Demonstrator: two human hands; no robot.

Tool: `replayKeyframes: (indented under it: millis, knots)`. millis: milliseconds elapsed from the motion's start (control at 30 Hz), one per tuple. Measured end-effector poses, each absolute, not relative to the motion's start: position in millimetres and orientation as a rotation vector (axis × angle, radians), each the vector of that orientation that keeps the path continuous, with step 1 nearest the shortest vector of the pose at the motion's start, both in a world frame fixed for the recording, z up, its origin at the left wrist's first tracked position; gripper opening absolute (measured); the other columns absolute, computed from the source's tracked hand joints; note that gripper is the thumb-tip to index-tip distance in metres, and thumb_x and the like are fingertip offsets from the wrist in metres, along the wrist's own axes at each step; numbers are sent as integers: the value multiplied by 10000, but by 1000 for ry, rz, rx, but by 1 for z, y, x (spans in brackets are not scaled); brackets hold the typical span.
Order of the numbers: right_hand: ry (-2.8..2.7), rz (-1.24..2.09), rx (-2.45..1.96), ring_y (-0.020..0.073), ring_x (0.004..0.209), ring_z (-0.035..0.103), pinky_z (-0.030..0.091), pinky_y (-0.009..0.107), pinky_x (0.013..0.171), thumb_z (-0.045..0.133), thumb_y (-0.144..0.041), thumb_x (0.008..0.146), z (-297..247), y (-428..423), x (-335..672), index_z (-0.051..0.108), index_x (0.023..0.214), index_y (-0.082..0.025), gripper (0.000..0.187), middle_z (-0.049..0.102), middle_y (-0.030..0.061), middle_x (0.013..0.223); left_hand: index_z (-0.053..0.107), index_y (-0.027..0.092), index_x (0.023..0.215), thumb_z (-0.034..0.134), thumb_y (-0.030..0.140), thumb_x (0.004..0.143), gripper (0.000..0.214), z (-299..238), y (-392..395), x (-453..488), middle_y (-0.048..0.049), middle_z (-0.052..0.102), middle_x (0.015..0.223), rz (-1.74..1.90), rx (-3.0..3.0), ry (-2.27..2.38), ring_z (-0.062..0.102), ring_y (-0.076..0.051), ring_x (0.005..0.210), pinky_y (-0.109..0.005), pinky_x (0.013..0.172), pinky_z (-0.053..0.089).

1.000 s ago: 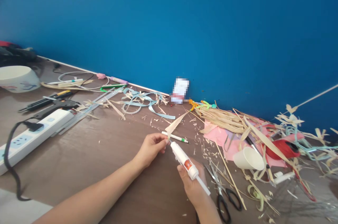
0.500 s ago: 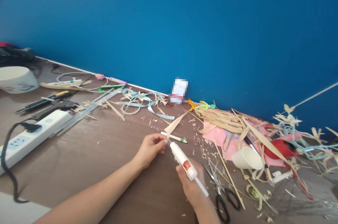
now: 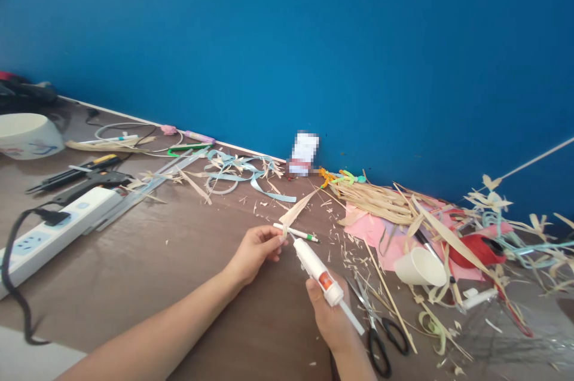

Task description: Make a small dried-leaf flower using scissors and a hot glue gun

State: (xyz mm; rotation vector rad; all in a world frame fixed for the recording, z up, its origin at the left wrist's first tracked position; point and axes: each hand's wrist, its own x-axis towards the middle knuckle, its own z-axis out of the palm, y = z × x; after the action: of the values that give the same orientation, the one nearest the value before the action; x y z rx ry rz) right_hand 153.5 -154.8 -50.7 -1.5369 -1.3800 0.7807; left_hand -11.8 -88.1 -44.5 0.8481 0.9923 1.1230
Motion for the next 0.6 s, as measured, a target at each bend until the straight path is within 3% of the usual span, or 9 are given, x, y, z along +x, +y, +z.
replayKeyframes:
  millis: [300,600]
  knots:
    - [-1362,1100,-1317,94,427,377,299,209,377,522,-550,705,-49,-150,156,604,756,-146,415,508,1,522,615,111,663,640,248,592,157,-43,-88,-12,-26,594,630,1114,834,992,484,-72,492,-169,413,391]
    - [-1232,1136,-1520,62,356,278,230,196,341,390,-635,733,-62,-151,161,486,582,-170,499,358,-51,456,606,110,668,640,281,599,187,-44,-88,-12,-24,592,614,1092,843,1042,477,-70,471,-179,415,390]
